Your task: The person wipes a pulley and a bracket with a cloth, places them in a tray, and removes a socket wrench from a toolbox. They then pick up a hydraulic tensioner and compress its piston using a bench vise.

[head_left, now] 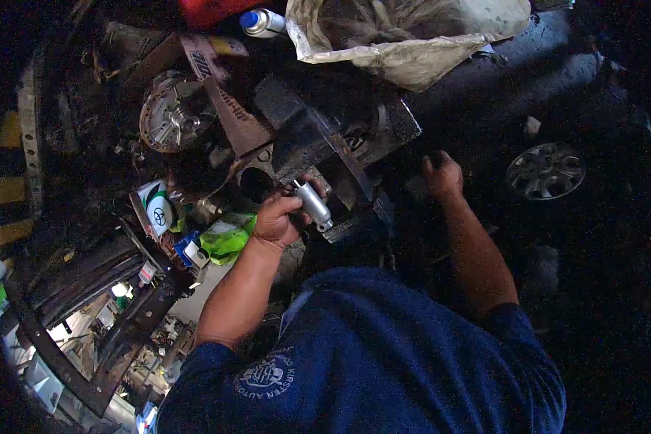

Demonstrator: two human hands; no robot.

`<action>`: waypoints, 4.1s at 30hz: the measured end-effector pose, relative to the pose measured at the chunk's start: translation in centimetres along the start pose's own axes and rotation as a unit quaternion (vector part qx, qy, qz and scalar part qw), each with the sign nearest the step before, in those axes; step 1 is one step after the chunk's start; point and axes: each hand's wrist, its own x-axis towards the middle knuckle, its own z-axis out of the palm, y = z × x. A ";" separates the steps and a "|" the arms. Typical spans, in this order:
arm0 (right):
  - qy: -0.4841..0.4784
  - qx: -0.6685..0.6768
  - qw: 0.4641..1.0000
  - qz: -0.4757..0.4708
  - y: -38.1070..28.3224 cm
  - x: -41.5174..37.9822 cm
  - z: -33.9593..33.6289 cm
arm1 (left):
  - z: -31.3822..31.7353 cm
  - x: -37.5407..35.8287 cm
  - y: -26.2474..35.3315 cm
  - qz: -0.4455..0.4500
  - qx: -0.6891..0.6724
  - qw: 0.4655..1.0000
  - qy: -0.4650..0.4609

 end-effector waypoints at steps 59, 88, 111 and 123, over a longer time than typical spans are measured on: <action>-0.046 0.014 0.997 0.052 0.2 1.4 3.1 | 0.6 0.0 0.2 0.004 -0.003 1.000 0.002; -0.041 0.026 0.999 0.009 0.2 0.7 2.7 | -0.2 0.0 0.0 0.011 0.015 1.000 0.000; -0.030 0.037 0.999 0.023 1.4 1.7 4.6 | -0.4 -0.1 0.0 -0.010 -0.036 0.999 -0.030; -0.051 0.016 0.998 0.013 2.0 2.4 7.8 | 0.0 -0.1 0.0 0.004 0.022 1.000 -0.019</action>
